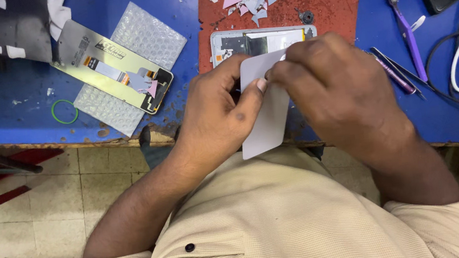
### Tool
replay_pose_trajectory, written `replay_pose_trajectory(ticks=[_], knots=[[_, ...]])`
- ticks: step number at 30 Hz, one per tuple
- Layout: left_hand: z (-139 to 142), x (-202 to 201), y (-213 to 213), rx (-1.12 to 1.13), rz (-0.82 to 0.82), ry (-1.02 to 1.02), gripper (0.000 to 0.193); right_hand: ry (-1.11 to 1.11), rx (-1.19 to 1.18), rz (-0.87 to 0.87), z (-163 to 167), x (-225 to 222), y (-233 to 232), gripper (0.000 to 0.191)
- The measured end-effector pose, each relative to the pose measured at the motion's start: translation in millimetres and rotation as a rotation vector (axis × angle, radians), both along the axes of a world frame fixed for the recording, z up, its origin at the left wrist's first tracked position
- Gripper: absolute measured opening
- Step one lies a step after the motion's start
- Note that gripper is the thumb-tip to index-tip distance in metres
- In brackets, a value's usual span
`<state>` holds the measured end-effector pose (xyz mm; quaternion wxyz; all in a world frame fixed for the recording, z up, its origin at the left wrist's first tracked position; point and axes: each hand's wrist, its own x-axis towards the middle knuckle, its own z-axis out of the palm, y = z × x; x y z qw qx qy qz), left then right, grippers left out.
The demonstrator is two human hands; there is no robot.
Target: The person cleans a small black circular component with a pink wipe, then uses tweezers to adjust it. They place the component into a purple back cover and apply glue to it using a red glue bottle.
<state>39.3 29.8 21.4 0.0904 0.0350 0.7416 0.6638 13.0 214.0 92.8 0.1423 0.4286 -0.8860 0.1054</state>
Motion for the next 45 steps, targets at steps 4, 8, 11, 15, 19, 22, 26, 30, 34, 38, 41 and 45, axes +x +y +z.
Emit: replay_pose_trajectory(ticks=[4,8,11,15,19,22,26,30,34,38,41,45], knots=[[-4,-1,0,0.084,-0.028,0.033,0.015,0.034,0.044,0.102,9,-5,-6,0.027],[-10,0,2,0.265,-0.019,0.011,0.013,0.035,-0.096,0.104,-8,-5,0,0.026],[-12,2,-1,0.25,-0.001,-0.003,0.013,0.057,-0.311,0.012,-36,-2,6,0.029],[-11,5,1,0.232,0.048,-0.051,0.015,-0.333,-0.787,-0.212,-69,14,15,0.042],[-11,7,7,0.316,0.082,-0.054,0.014,-0.842,-1.156,-0.194,-89,24,17,0.047],[-10,10,10,0.251,0.081,-0.026,0.011,-0.959,-1.186,-0.2,-91,24,21,0.045],[-8,11,13,0.176,0.071,0.026,0.014,-0.951,-1.208,-0.213,-90,24,20,0.038],[-6,12,8,0.162,0.032,0.042,0.018,-0.884,-1.159,-0.197,-87,25,19,0.037],[-7,12,7,0.178,0.026,0.036,0.016,-0.875,-1.155,-0.194,-85,27,19,0.038],[-8,11,10,0.189,0.055,0.002,0.016,-0.875,-1.156,-0.214,-84,28,19,0.039],[-7,11,13,0.17,0.081,0.035,0.014,-0.85,-1.135,-0.245,-84,30,20,0.038],[-5,12,15,0.1,0.124,0.055,0.009,-0.827,-1.146,-0.246,-87,35,20,0.038]])
